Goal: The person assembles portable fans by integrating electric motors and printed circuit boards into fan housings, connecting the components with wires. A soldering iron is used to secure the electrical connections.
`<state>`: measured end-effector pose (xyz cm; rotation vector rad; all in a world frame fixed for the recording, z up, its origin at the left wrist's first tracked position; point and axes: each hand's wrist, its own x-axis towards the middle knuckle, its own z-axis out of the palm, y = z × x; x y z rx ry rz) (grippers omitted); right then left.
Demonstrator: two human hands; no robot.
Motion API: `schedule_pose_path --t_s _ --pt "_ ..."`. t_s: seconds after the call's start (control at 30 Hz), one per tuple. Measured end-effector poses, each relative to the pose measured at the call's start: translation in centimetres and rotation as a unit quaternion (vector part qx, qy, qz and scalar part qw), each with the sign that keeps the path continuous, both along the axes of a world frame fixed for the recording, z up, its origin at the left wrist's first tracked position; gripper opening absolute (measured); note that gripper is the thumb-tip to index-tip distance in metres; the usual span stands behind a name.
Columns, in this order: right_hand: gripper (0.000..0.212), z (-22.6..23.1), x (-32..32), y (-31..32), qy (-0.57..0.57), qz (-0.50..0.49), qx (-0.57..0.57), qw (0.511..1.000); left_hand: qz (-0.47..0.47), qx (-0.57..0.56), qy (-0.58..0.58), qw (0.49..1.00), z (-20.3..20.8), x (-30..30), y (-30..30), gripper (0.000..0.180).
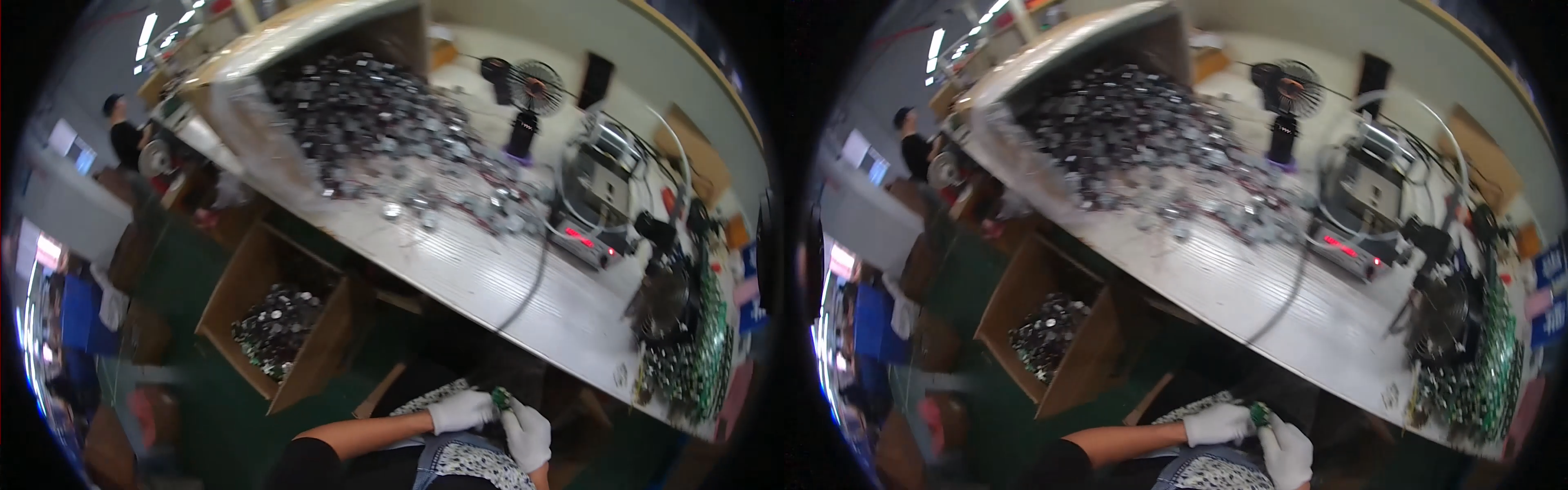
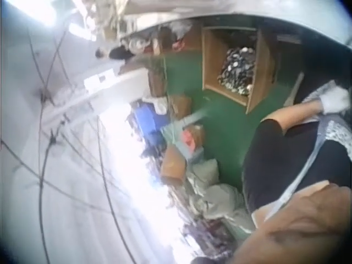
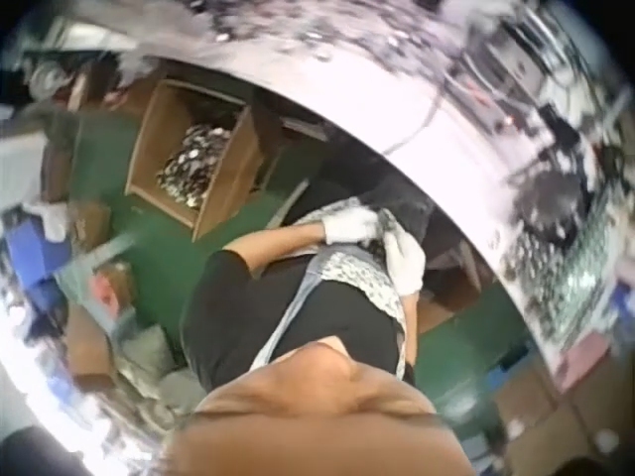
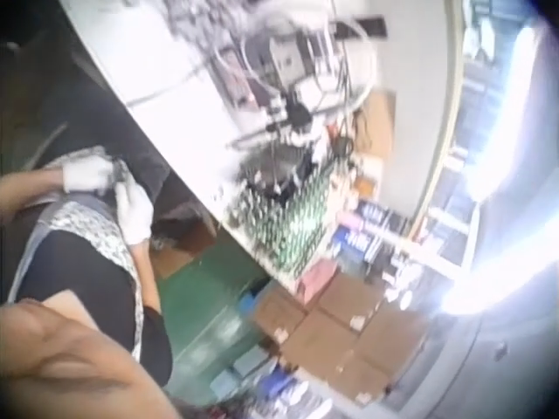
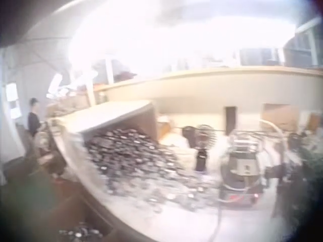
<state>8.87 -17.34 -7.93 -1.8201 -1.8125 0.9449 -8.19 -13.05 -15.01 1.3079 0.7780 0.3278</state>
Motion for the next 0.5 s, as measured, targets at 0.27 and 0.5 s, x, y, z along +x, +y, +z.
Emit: schedule_pose_path --t_s 0.27,0.5 --pt "0.038 -0.8 1.8 -0.9 0.13 0.015 -0.09 0.987 -0.038 0.067 0.093 0.993 0.7 -0.3 -0.7 0.037" --pt "0.033 -1.0 0.9 -2.2 0.104 -0.109 -0.127 0.98 0.05 0.285 0.119 0.95 0.1 0.6 -1.6 0.032"
